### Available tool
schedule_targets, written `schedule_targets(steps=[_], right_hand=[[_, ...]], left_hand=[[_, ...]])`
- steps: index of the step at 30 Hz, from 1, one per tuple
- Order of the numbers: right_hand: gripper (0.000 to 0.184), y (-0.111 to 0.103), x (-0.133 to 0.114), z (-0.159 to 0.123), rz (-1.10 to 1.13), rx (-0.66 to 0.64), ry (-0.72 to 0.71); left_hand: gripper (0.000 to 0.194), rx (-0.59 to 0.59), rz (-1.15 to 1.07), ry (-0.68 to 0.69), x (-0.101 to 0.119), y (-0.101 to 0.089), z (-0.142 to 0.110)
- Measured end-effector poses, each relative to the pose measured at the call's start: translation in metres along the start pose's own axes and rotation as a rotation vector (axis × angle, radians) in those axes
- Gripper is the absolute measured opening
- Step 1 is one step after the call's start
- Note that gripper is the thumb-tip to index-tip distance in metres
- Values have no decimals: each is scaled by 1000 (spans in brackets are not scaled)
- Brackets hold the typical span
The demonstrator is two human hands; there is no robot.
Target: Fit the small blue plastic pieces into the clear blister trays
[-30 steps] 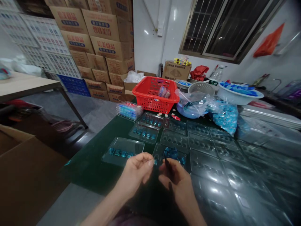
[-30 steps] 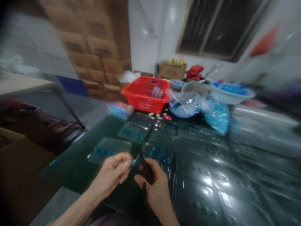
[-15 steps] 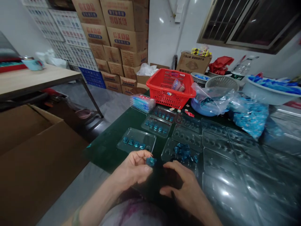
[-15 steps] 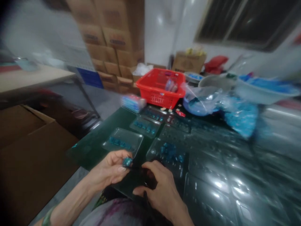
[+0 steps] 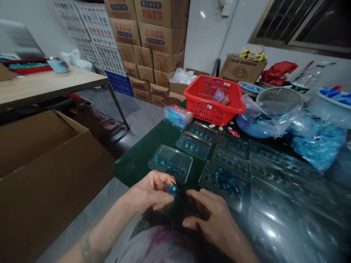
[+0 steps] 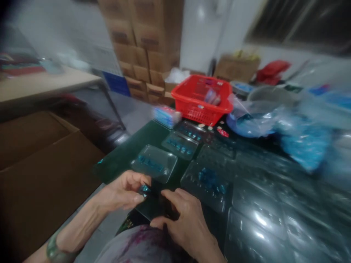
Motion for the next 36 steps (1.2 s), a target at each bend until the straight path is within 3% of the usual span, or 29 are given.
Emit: schedule_targets(steps=[7, 15, 22, 31, 36], right_hand=[[47, 18, -5, 13, 10, -78, -6], [37, 38, -19, 21, 70, -210, -23], [35, 36, -34, 28, 17, -231, -65], [31, 41, -27, 28, 26, -255, -30], [17, 42, -28, 26, 78, -273, -5]], left_hand=[[20, 24, 126, -12, 8, -20, -8], [20, 19, 179, -47, 16, -35, -24], [20, 19, 163, -33, 18, -44, -29], [22, -5, 185, -47, 14, -48, -26], [21, -17, 184, -61, 11, -50, -27]])
Point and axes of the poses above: each hand's wrist, its own z-axis towards the middle knuckle, its own y-axis out of the palm, x = y × z, the point moved 7 cm from there along z, towards the middle knuckle, and after that the axes turned 7 degrees about x, right-handed, at the moved point
